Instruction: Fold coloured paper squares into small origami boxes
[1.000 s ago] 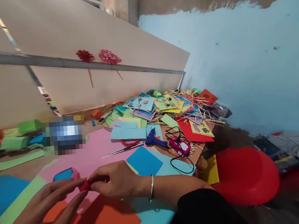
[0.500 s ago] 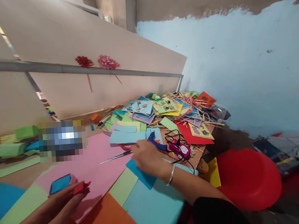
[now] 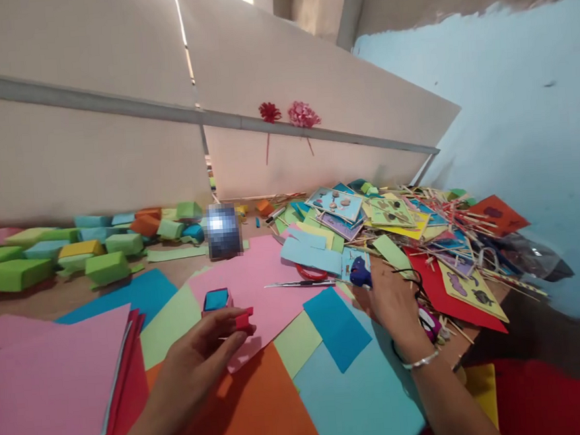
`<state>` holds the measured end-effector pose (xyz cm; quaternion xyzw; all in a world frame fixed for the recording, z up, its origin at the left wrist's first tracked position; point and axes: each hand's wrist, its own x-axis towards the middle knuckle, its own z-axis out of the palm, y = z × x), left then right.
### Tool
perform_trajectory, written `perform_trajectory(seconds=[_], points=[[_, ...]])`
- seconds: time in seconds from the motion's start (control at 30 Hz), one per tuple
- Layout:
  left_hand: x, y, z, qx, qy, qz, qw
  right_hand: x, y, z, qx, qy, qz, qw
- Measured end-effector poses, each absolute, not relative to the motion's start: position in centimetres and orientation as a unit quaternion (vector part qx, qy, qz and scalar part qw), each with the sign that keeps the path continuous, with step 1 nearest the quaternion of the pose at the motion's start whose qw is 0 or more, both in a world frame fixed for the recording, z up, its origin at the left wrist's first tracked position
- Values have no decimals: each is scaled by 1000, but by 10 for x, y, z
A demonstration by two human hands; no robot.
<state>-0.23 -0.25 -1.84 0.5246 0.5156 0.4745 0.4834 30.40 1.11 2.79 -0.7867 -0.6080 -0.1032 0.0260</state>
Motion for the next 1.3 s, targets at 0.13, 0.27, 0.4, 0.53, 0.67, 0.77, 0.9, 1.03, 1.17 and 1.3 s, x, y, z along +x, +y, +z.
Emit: perform_trajectory(seconds=[0.13,0.27,0.4,0.53,0.67,0.77,0.9,1.03,1.17,1.3], points=[[-7,2,-20,603,513,454,408,307,-14,42,-723,-625,19,292],[-10,2,-18,690,470,465,294,281,-39,44,-616,-671,185,370],[-10,1,-18,738,427,477,214,247,-52,41,-539,-735,238,335],[-12,4,-20,750,420,468,205,229,-54,36,-533,-739,272,308],[-13,5,-20,752,418,462,213,224,-55,34,-544,-724,302,296],[-12,4,-20,754,415,462,216,221,-55,34,-548,-723,304,289],[-12,3,-19,755,409,466,213,221,-55,33,-554,-728,293,278],[-12,4,-20,762,395,467,214,222,-54,29,-554,-734,280,275],[-12,4,-21,762,389,469,219,221,-53,26,-549,-742,276,268],[-12,4,-21,760,391,466,228,220,-52,26,-543,-751,264,266]])
